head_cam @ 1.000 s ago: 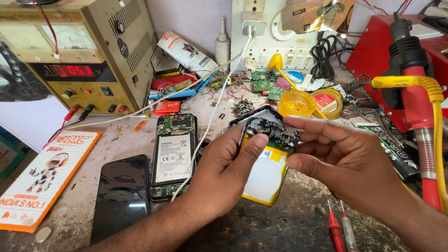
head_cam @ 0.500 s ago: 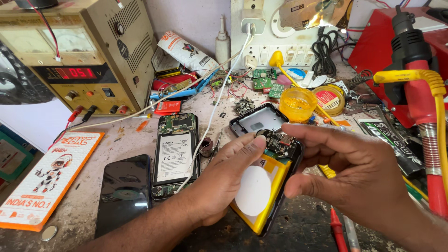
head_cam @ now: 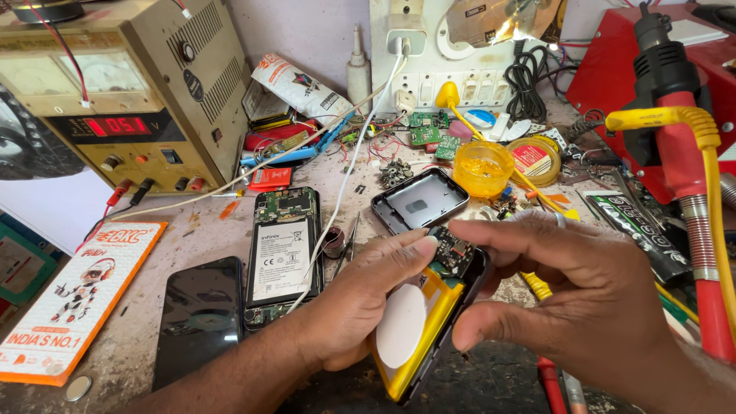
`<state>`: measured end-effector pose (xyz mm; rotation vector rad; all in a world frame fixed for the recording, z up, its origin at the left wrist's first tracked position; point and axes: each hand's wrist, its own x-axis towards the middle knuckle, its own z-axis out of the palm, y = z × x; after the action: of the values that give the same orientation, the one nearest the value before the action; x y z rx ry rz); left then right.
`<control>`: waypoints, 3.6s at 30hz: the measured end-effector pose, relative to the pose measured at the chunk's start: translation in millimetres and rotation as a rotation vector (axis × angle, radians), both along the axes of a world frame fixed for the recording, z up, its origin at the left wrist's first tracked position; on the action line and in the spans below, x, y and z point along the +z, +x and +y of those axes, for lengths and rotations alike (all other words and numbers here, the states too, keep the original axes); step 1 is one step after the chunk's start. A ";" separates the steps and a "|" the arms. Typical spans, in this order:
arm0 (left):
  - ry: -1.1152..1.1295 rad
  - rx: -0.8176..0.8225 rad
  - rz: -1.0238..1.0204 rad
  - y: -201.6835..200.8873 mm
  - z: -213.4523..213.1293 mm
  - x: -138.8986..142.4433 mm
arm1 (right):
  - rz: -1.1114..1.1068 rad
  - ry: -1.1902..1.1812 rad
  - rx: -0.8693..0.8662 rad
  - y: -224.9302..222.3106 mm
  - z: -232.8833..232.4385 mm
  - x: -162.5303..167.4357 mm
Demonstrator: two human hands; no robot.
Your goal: The person disassembles a small electronic device, removes a battery and circuit board, and uses a soldering iron to work on the board. They then reassemble the device by placing the components back into the casing.
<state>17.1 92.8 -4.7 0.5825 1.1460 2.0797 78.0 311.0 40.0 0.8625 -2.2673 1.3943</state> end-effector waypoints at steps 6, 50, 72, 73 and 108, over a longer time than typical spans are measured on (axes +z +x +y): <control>0.009 -0.044 -0.018 1.7 3.7 0.0 | 0.029 0.039 -0.036 3.4 1.7 1.7; -0.113 0.698 0.745 8.6 -5.6 15.3 | -0.534 0.181 -0.306 -30.2 -5.4 -25.6; -0.135 0.545 0.523 -0.9 -8.6 19.8 | -0.647 -0.171 0.012 -42.2 3.2 -41.6; -0.161 0.509 0.515 -0.8 -9.8 19.9 | -0.646 -0.216 0.052 -42.9 2.4 -39.3; -0.084 0.316 0.470 0.0 -28.0 26.7 | -0.611 -0.421 0.265 -26.8 -0.9 -18.5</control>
<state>17.2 64.8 22.0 0.9328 1.6744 2.2043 51.3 310.0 21.5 0.6709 -2.1488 2.4185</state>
